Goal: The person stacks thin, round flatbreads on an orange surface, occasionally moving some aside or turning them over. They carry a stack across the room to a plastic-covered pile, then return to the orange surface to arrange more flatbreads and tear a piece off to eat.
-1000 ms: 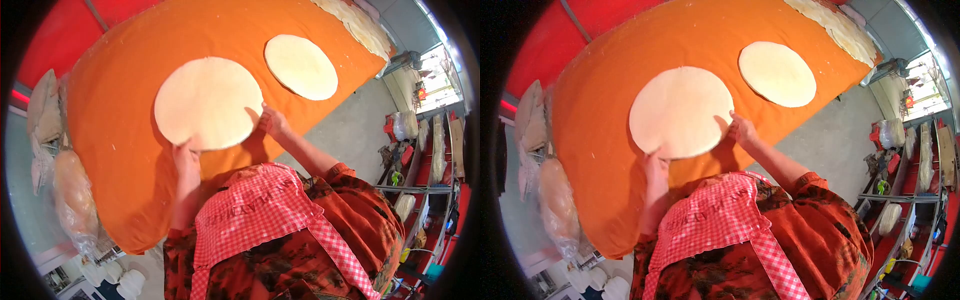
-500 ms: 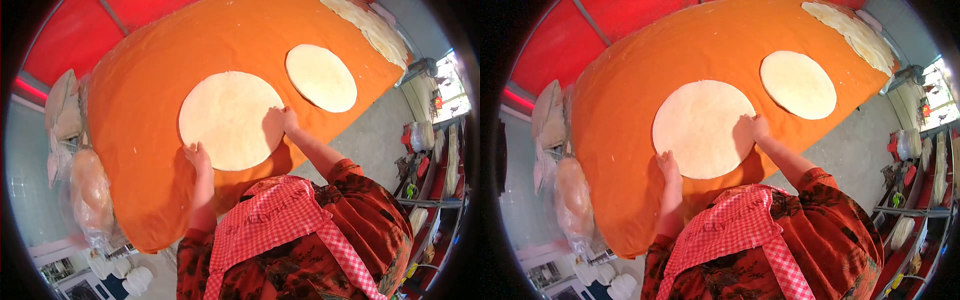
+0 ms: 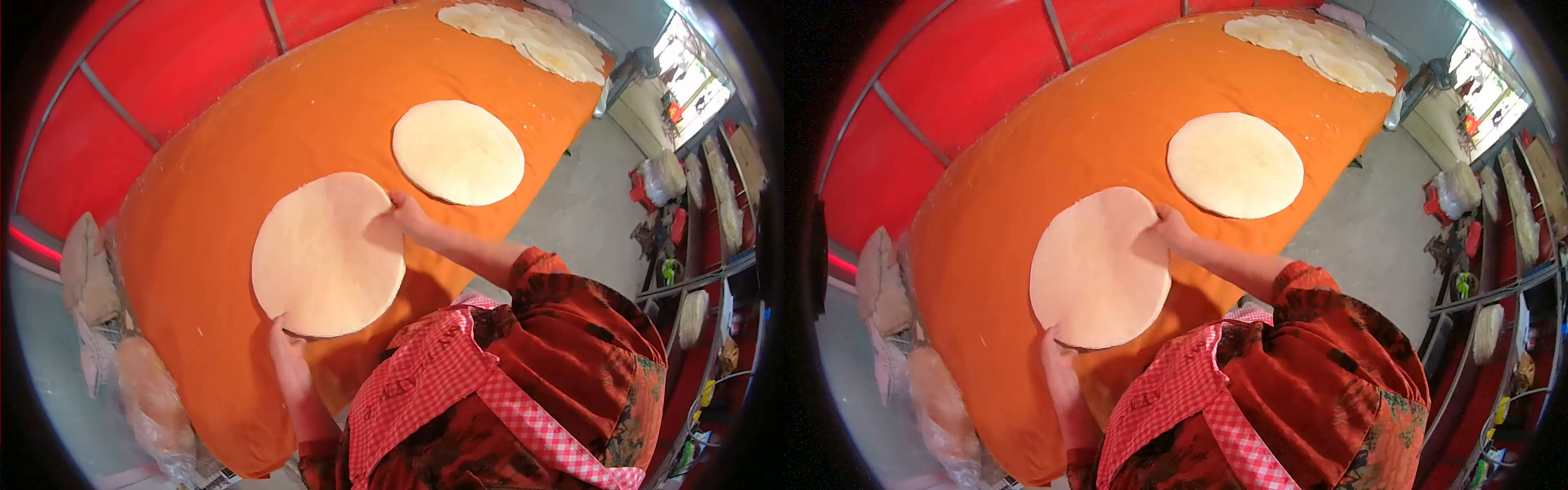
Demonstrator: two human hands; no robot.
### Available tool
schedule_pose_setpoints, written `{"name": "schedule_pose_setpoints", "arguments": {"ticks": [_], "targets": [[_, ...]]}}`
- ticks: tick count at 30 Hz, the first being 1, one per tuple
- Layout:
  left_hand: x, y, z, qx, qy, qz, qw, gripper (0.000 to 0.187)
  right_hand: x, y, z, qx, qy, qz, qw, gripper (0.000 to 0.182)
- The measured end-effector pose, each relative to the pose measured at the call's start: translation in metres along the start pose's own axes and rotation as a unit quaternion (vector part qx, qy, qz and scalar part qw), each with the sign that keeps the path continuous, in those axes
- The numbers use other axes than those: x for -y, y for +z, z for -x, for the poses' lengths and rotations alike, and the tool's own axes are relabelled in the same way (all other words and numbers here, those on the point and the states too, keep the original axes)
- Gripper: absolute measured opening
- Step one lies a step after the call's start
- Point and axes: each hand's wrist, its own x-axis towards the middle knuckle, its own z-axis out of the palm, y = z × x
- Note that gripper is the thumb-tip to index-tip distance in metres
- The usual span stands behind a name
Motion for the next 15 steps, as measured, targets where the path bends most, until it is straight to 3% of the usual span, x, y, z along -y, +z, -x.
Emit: {"name": "schedule_pose_setpoints", "arguments": {"ticks": [3,5,6,7,9,10,13,15], "targets": [[0.006,0.057,0.013,0.019,0.045,0.014,0.999,0.052,0.059,-0.033,-0.028,0.03,-0.048,0.024,0.998,0.031],[0.009,0.12,0.03,0.062,0.095,-0.009,0.994,0.05,0.076,-0.085,-0.062,0.02,-0.135,0.094,0.986,0.032],[0.012,0.16,0.044,0.086,0.114,-0.008,0.99,0.05,0.09,-0.116,-0.074,0.008,-0.164,0.059,0.985,0.034],[0.016,0.202,0.059,0.108,0.134,-0.009,0.985,0.05,0.147,-0.145,-0.051,-0.046,-0.117,0.169,0.978,0.044],[0.032,0.278,0.086,0.122,0.163,-0.026,0.979,0.049,0.161,-0.207,-0.066,-0.113,-0.12,0.162,0.973,0.034],[0.043,0.31,0.093,0.161,0.162,-0.025,0.973,0.05,0.147,-0.258,-0.09,-0.016,-0.11,-0.087,0.99,0.027],[0.091,0.382,0.083,0.231,0.158,-0.036,0.959,0.047,0.16,-0.347,-0.087,-0.104,-0.104,-0.045,0.988,0.025],[0.135,0.409,0.061,0.213,0.102,-0.023,0.971,0.041,0.127,-0.4,-0.101,-0.124,-0.084,-0.006,0.989,0.023]]}}
